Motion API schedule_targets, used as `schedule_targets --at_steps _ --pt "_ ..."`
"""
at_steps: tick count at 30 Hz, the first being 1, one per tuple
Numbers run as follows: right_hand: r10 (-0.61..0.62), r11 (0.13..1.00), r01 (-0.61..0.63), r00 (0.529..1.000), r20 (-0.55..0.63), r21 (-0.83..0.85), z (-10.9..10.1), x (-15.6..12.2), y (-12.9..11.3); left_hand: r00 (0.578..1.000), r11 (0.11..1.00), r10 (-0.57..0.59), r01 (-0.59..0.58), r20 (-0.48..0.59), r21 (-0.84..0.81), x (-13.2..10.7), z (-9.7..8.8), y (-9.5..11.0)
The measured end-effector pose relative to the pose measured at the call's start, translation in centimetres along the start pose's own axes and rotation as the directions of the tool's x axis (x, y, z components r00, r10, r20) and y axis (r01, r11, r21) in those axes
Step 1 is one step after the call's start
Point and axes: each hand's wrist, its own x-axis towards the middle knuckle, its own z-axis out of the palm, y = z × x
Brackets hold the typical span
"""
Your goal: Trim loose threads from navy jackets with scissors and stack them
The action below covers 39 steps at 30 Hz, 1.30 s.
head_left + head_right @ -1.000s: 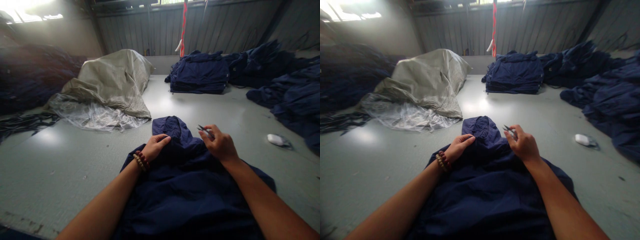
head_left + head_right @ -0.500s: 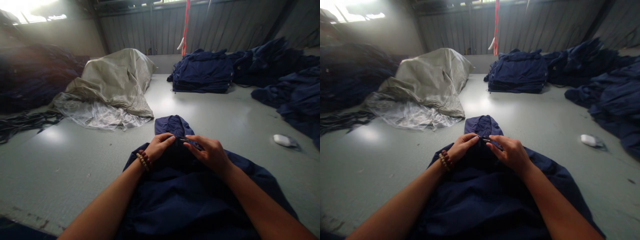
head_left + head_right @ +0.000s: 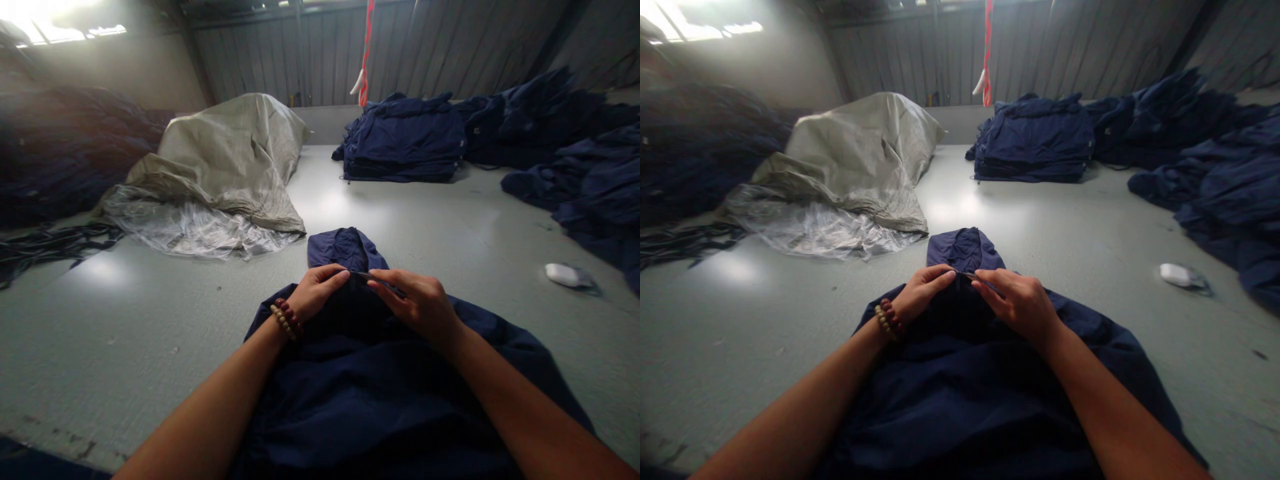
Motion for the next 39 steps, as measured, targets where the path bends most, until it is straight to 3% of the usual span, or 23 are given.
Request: schedule_targets --at_steps 4,9,13,15,18,20,23,28,33,36,39 --pt "0.163 0.985 -0.166 0.985 -0.059 -0.044 -0.4 0.2 -0.4 1.000 1.000 -0.006 0.005 -0.015 -0.006 0.1 0.0 -0.2" --pt "0.213 0.977 -0.214 0.972 -0.099 -0.003 -0.6 0.3 -0.6 1.000 1.000 -0.008 0.008 -0.008 -0.010 0.1 -0.1 -0.4" --pt "0.253 0.966 -0.257 0.956 -0.146 -0.005 -0.5 0.1 -0.2 0.994 0.983 0.092 -0.081 -0.056 0.167 -0.1 -0.1 -0.2" --pt "0.290 0.955 -0.298 0.940 -0.180 -0.018 -0.4 0.0 0.3 0.962 0.893 0.260 -0.210 -0.077 0.398 -0.1 -0.1 -0.1" --pt "0.321 0.943 -0.333 0.924 -0.208 -0.021 -0.3 -0.2 1.0 0.856 0.621 0.517 -0.385 0.012 0.683 -0.3 0.0 -0.1" --pt "0.320 0.945 -0.328 0.929 -0.184 -0.012 -0.2 -0.3 1.1 0.785 0.483 0.615 -0.454 0.079 0.748 -0.4 -0.1 -0.1" --pt "0.292 0.956 -0.293 0.951 -0.103 0.005 -0.2 -0.3 0.9 0.728 0.404 0.678 -0.482 0.099 0.778 -0.6 -0.2 0.0" --pt "0.259 0.965 -0.258 0.966 -0.021 0.040 -0.2 -0.2 0.6 0.690 0.410 0.721 -0.504 0.069 0.760 -0.6 -0.2 -0.1" --pt "0.287 0.958 -0.286 0.958 -0.006 0.032 -0.2 -0.3 0.6 0.701 0.444 0.712 -0.488 0.034 0.752 -0.6 -0.1 0.1" --pt "0.287 0.957 -0.287 0.958 0.010 0.029 -0.1 -0.2 0.4 0.680 0.447 0.733 -0.510 0.026 0.735 -0.7 0.0 0.4" --pt "0.350 0.935 -0.353 0.934 -0.078 -0.032 -0.6 -0.1 1.1 0.664 0.447 0.747 -0.536 0.031 0.716 -0.6 0.0 0.4"
